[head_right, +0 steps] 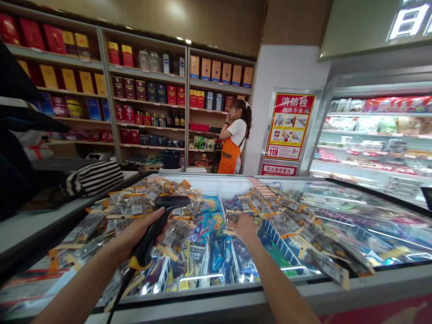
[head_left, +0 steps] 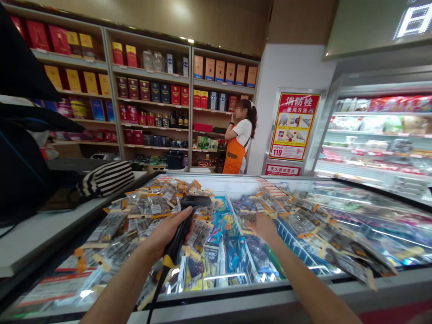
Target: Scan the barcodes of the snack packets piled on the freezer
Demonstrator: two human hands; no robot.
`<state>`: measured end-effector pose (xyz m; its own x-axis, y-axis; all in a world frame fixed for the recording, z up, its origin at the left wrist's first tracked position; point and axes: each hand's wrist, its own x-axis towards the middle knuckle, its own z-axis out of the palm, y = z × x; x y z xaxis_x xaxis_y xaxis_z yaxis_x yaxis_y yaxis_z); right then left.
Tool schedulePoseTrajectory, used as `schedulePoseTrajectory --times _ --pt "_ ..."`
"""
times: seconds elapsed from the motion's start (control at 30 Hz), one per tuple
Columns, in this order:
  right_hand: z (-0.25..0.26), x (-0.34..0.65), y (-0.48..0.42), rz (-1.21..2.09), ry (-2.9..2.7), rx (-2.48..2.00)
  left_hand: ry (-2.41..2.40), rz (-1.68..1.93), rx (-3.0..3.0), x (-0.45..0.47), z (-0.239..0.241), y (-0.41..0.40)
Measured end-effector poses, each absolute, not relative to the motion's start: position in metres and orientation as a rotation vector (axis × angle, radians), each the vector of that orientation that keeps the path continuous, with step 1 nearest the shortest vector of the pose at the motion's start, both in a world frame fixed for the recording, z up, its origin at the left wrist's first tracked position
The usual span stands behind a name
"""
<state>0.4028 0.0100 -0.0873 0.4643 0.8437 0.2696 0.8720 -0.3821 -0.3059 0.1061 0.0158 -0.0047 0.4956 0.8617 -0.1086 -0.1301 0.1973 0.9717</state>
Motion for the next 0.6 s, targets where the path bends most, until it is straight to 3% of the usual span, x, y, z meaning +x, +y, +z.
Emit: schedulePoseTrajectory --times 0.33,0.6 --pt "-0.082 0.383 0.03 0.383 -1.24 -1.676 0.704 0.719 1.224 0.094 0.003 0.003" --pt "-0.077 0.385 0.025 0.465 -1.166 -1.516 0.653 0.649 1.231 0.1 0.008 -0.002"
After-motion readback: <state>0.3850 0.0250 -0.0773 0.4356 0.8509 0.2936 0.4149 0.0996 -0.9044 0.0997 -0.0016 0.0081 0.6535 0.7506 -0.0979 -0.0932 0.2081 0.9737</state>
